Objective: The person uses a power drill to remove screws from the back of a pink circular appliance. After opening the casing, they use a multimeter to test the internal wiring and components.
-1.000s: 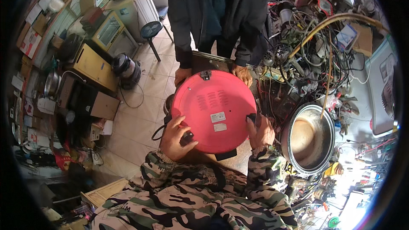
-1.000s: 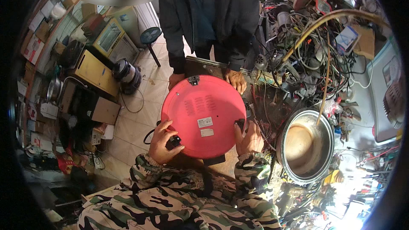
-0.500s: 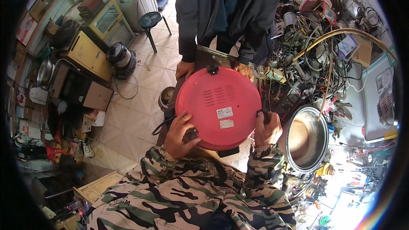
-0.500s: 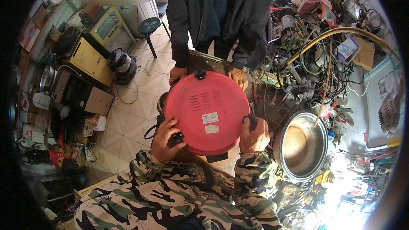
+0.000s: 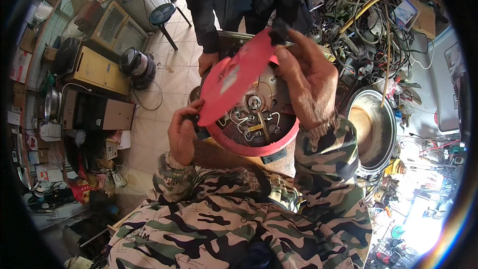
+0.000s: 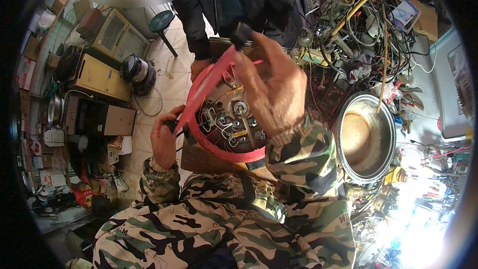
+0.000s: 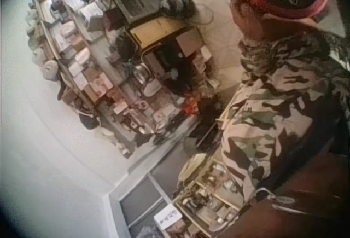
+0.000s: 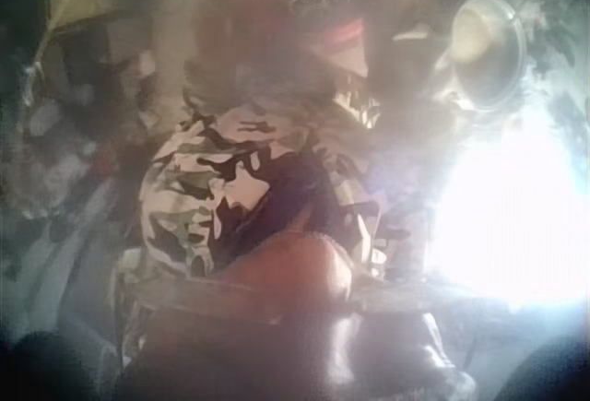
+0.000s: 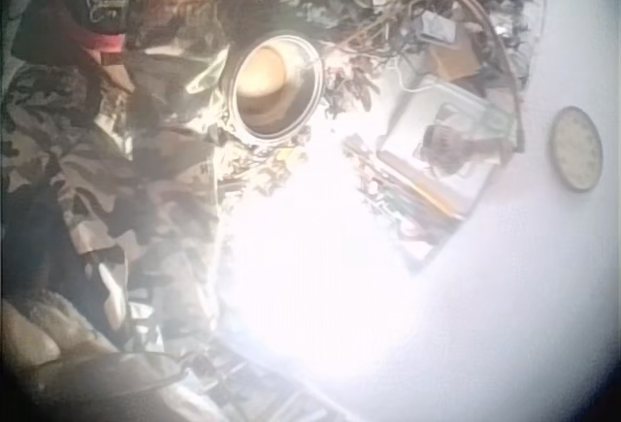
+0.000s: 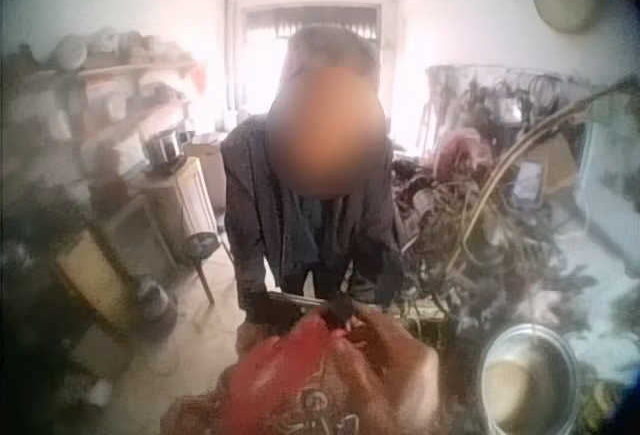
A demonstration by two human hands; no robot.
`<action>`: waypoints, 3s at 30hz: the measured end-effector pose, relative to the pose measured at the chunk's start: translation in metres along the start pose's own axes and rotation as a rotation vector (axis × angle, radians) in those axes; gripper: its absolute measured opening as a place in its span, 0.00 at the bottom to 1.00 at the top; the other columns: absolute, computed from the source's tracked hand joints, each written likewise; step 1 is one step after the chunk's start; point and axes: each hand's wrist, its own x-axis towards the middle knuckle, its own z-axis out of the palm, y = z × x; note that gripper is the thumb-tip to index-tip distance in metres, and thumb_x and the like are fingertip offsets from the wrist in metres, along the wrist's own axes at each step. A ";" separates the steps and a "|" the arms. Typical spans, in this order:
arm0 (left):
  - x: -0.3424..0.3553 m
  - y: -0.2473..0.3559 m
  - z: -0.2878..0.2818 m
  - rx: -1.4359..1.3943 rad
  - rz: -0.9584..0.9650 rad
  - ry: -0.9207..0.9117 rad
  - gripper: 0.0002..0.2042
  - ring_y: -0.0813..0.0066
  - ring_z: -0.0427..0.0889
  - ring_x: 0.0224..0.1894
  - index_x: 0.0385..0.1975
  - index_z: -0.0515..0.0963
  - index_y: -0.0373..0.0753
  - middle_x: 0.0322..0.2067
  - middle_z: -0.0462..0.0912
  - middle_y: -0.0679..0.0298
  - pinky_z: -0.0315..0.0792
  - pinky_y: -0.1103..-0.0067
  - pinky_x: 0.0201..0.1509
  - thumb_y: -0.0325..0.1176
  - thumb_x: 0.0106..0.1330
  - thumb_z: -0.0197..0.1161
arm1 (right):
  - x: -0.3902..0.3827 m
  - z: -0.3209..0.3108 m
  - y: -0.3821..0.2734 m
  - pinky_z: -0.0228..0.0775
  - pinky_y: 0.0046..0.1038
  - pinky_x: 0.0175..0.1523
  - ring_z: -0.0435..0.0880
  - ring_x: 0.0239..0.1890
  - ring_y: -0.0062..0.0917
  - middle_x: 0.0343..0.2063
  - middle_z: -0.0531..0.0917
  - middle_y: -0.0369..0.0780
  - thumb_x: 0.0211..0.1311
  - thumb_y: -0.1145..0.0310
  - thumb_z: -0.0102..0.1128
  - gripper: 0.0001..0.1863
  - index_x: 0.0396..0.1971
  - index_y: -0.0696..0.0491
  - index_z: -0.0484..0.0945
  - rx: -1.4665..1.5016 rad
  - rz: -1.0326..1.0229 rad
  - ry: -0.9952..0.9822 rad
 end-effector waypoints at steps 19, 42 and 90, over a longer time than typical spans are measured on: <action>0.033 0.004 -0.032 0.220 0.080 0.243 0.19 0.71 0.84 0.43 0.58 0.73 0.33 0.47 0.81 0.61 0.84 0.68 0.44 0.38 0.75 0.61 | -0.080 -0.043 0.072 0.77 0.27 0.50 0.86 0.43 0.27 0.40 0.87 0.45 0.67 0.68 0.65 0.20 0.53 0.65 0.78 -0.172 0.251 0.263; 0.039 -0.035 -0.086 -0.074 -0.169 0.445 0.20 0.74 0.83 0.45 0.59 0.75 0.42 0.52 0.82 0.67 0.80 0.67 0.45 0.43 0.72 0.65 | -0.206 0.005 0.141 0.69 0.37 0.64 0.73 0.63 0.36 0.64 0.68 0.53 0.58 0.65 0.74 0.50 0.72 0.64 0.50 0.071 0.614 0.385; -0.089 -0.071 -0.042 -0.381 -0.708 -0.174 0.28 0.51 0.65 0.71 0.67 0.69 0.41 0.71 0.65 0.51 0.66 0.56 0.67 0.53 0.75 0.57 | -0.209 -0.113 0.189 0.71 0.38 0.63 0.78 0.58 0.37 0.62 0.74 0.51 0.44 0.51 0.84 0.59 0.71 0.65 0.59 -0.166 0.584 0.266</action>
